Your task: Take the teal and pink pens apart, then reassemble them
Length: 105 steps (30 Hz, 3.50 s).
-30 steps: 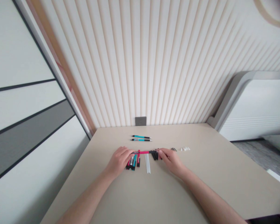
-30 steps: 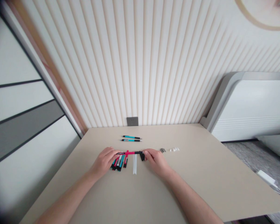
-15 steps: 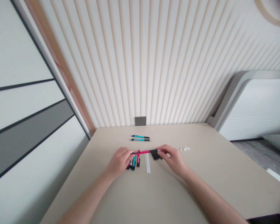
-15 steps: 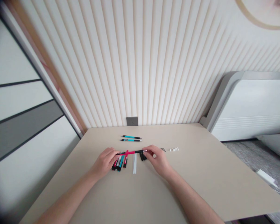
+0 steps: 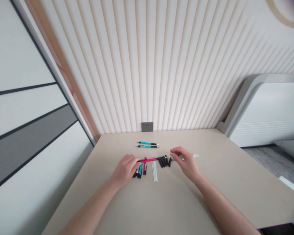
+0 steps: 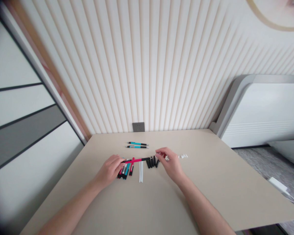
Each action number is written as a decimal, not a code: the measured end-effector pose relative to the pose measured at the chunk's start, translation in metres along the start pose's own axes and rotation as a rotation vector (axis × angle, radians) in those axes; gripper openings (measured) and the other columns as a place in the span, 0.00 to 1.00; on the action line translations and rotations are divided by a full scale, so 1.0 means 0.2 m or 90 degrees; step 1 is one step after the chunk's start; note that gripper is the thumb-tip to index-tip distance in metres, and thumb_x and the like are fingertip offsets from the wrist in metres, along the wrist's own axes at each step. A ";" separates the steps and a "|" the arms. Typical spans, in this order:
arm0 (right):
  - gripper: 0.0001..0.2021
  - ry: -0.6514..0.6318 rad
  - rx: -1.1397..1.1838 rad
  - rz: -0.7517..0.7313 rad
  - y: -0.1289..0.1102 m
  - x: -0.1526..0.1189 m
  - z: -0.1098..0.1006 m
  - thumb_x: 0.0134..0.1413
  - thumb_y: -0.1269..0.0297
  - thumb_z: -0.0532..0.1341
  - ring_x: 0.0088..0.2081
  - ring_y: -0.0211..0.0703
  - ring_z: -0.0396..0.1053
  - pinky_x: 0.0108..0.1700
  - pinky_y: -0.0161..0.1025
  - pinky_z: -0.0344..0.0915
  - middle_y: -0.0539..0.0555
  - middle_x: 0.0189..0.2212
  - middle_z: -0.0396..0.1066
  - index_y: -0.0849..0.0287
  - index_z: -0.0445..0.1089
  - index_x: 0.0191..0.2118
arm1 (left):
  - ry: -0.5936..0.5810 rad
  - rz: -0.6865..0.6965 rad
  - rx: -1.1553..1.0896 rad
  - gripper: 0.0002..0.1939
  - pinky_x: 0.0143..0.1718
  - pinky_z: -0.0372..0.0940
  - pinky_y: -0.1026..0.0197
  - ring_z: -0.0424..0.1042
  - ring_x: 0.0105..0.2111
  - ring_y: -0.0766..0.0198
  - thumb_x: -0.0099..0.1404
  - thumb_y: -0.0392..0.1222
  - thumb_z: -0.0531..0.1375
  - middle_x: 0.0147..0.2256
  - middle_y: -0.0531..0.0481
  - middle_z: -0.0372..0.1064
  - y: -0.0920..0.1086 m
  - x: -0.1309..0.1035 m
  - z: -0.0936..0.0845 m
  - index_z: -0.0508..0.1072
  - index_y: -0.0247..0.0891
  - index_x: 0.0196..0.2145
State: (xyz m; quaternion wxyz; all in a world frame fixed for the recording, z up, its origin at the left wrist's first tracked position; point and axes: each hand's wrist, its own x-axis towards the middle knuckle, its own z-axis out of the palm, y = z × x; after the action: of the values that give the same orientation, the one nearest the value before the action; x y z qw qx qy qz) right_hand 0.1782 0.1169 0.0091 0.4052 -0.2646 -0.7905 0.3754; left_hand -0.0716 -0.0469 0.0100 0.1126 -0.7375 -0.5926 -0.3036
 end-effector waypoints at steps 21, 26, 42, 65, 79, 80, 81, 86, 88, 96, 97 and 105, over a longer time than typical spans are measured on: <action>0.05 -0.269 -0.314 0.122 0.17 0.05 -0.27 0.51 0.65 0.61 0.30 0.43 0.69 0.32 0.36 0.59 0.52 0.27 0.74 0.56 0.75 0.30 | -0.013 0.014 0.005 0.10 0.35 0.62 0.59 0.67 0.31 0.62 0.73 0.41 0.50 0.31 0.48 0.70 -0.01 0.00 0.01 0.70 0.37 0.39; 0.02 -0.282 -0.345 0.124 0.18 0.04 -0.24 0.51 0.68 0.62 0.30 0.41 0.69 0.32 0.35 0.57 0.50 0.28 0.74 0.55 0.72 0.33 | -0.019 0.014 0.005 0.11 0.35 0.62 0.59 0.67 0.31 0.61 0.73 0.41 0.50 0.30 0.48 0.69 -0.01 0.00 0.01 0.70 0.36 0.39; 0.11 -0.219 -0.254 0.131 0.12 0.05 -0.24 0.55 0.57 0.62 0.28 0.40 0.66 0.32 0.35 0.57 0.48 0.27 0.71 0.54 0.69 0.42 | -0.012 0.011 0.008 0.11 0.35 0.63 0.60 0.67 0.31 0.62 0.73 0.42 0.50 0.30 0.48 0.70 0.00 0.00 0.01 0.71 0.36 0.39; 0.10 -0.202 -0.096 -0.044 -0.07 -0.08 0.10 0.64 0.60 0.54 0.37 0.43 0.69 0.40 0.37 0.64 0.54 0.36 0.72 0.55 0.72 0.43 | -0.073 0.021 -0.034 0.14 0.33 0.61 0.60 0.68 0.29 0.62 0.73 0.43 0.49 0.28 0.48 0.71 0.00 -0.01 0.03 0.70 0.36 0.33; 0.10 -0.226 -0.093 0.006 -0.06 -0.09 0.11 0.58 0.61 0.60 0.34 0.40 0.67 0.36 0.36 0.63 0.52 0.37 0.72 0.56 0.68 0.44 | -0.043 0.023 -0.018 0.13 0.35 0.60 0.60 0.67 0.30 0.62 0.73 0.43 0.49 0.29 0.49 0.71 -0.01 -0.01 0.03 0.70 0.37 0.38; 0.11 -0.236 -0.088 0.003 -0.06 -0.09 0.11 0.59 0.60 0.59 0.35 0.40 0.67 0.37 0.36 0.63 0.53 0.38 0.72 0.56 0.68 0.46 | -0.040 0.023 -0.018 0.13 0.35 0.61 0.60 0.67 0.30 0.62 0.73 0.43 0.49 0.29 0.49 0.71 -0.01 -0.01 0.03 0.70 0.37 0.38; 0.10 -0.252 -0.085 -0.002 -0.06 -0.09 0.11 0.61 0.60 0.57 0.35 0.40 0.67 0.38 0.37 0.63 0.53 0.38 0.72 0.56 0.68 0.46 | -0.039 0.024 -0.019 0.13 0.35 0.61 0.60 0.67 0.30 0.62 0.73 0.43 0.49 0.29 0.49 0.71 -0.01 -0.01 0.03 0.70 0.37 0.38; 0.08 -0.264 -0.097 -0.014 -0.08 -0.09 0.11 0.62 0.61 0.55 0.35 0.41 0.67 0.38 0.37 0.62 0.52 0.33 0.72 0.57 0.69 0.41 | -0.050 0.039 -0.024 0.14 0.34 0.60 0.60 0.67 0.29 0.63 0.73 0.43 0.48 0.29 0.49 0.71 0.00 0.00 0.02 0.71 0.37 0.37; 0.09 -0.263 -0.086 -0.009 -0.10 -0.09 0.11 0.60 0.61 0.58 0.35 0.41 0.67 0.37 0.36 0.62 0.52 0.35 0.72 0.56 0.67 0.45 | -0.053 0.038 -0.021 0.14 0.34 0.60 0.60 0.67 0.29 0.63 0.74 0.43 0.48 0.29 0.49 0.71 0.00 0.00 0.02 0.71 0.37 0.37; 0.07 -0.292 -0.095 0.011 -0.11 -0.09 0.12 0.60 0.61 0.57 0.28 0.38 0.64 0.30 0.33 0.58 0.49 0.29 0.70 0.57 0.68 0.41 | -0.083 0.038 -0.025 0.12 0.35 0.60 0.60 0.68 0.30 0.63 0.73 0.42 0.49 0.31 0.49 0.72 0.01 0.00 0.01 0.70 0.37 0.37; 0.09 -0.291 -0.091 0.009 -0.11 -0.09 0.12 0.60 0.60 0.57 0.29 0.38 0.64 0.30 0.33 0.58 0.49 0.30 0.70 0.56 0.67 0.43 | -0.082 0.040 -0.026 0.12 0.35 0.60 0.60 0.68 0.30 0.63 0.73 0.42 0.49 0.31 0.49 0.72 0.01 0.00 0.01 0.70 0.37 0.37; 0.09 -0.280 -0.080 0.007 -0.09 -0.10 0.12 0.60 0.61 0.57 0.29 0.38 0.65 0.31 0.34 0.59 0.49 0.30 0.70 0.56 0.67 0.44 | -0.081 0.044 -0.024 0.13 0.35 0.59 0.60 0.68 0.30 0.63 0.74 0.43 0.49 0.30 0.49 0.72 0.00 0.00 0.02 0.70 0.37 0.37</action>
State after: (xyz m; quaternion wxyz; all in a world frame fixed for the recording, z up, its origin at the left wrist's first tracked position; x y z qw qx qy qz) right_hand 0.1666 0.0823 0.0050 0.2037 -0.2053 -0.8802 0.3762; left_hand -0.0700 -0.0452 0.0076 0.0712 -0.7772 -0.5672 -0.2628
